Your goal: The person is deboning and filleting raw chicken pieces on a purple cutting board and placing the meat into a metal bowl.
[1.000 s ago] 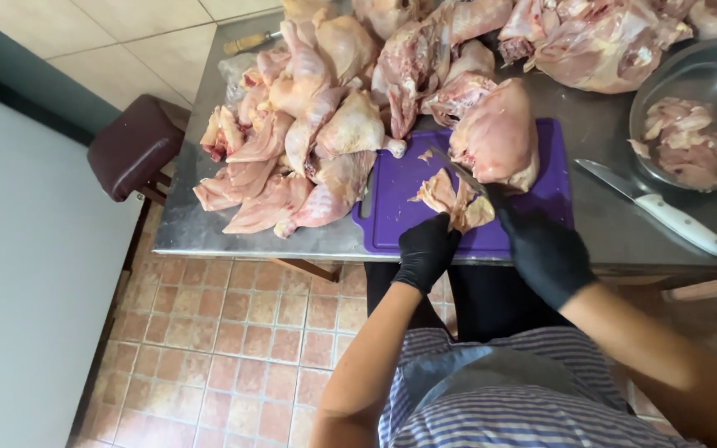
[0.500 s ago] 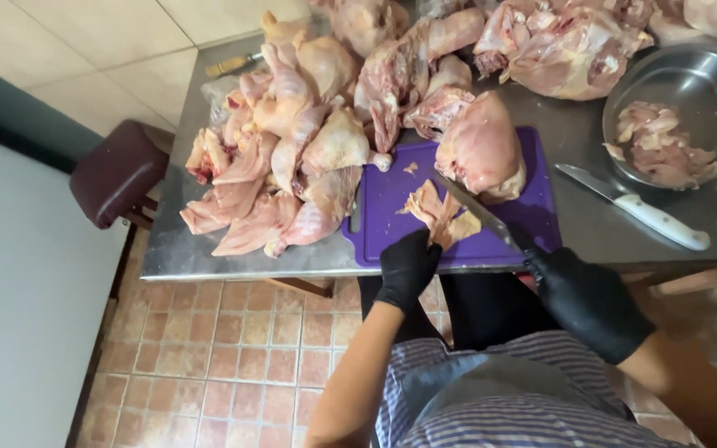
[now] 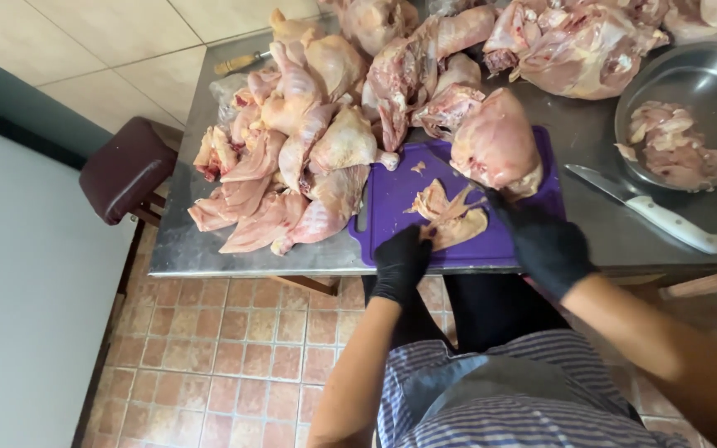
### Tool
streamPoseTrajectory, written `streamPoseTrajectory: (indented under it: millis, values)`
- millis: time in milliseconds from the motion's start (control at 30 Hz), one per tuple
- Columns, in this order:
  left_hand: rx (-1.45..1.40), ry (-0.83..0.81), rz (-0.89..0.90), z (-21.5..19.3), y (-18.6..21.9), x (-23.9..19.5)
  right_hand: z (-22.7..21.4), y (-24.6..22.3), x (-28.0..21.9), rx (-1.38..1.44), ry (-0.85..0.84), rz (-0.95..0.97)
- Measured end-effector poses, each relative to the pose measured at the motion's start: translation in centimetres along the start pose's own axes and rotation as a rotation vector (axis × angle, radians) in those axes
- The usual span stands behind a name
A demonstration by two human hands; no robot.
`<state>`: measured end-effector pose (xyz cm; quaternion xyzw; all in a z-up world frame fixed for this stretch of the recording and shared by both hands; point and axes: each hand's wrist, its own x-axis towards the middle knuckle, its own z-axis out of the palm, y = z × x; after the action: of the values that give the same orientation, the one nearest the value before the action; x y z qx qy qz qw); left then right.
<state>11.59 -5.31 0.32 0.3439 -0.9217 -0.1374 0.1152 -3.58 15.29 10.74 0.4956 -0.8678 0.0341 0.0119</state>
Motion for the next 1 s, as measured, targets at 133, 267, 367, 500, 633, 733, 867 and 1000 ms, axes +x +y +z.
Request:
streamPoseTrajectory:
  millis: [133,267,367,500,633,733,867,1000]
  values:
    - [-0.074,-0.258,-0.189,-4.9,-0.7,2.7,-4.7,2.3,-3.8,0.140,-0.289,0.095]
    - [-0.207,-0.087,-0.268,-4.9,-4.1,6.5,-3.1,4.6,-7.3,-0.221,-0.137,0.020]
    - [-0.447,-0.114,-0.305,-1.7,-7.0,9.8,-3.3,3.4,-6.6,-0.160,-0.025,0.014]
    - [-0.802,-0.023,-0.258,0.6,-7.4,10.6,-6.1,-1.8,-1.0,0.154,-0.244,0.049]
    - [-0.717,0.049,-0.210,-0.4,-7.4,8.9,-7.9,-4.8,3.9,0.914,-0.145,0.471]
    - [-0.715,0.032,-0.245,-2.4,-6.8,7.3,-1.4,-1.5,3.1,0.292,0.146,-0.137]
    - [-0.603,0.105,-0.188,-3.2,-5.3,5.6,-1.1,2.8,-1.4,0.039,0.027,-0.269]
    - [-0.350,0.127,-0.027,-5.1,-2.7,4.4,-2.6,3.7,-5.2,0.078,-0.153,-0.045]
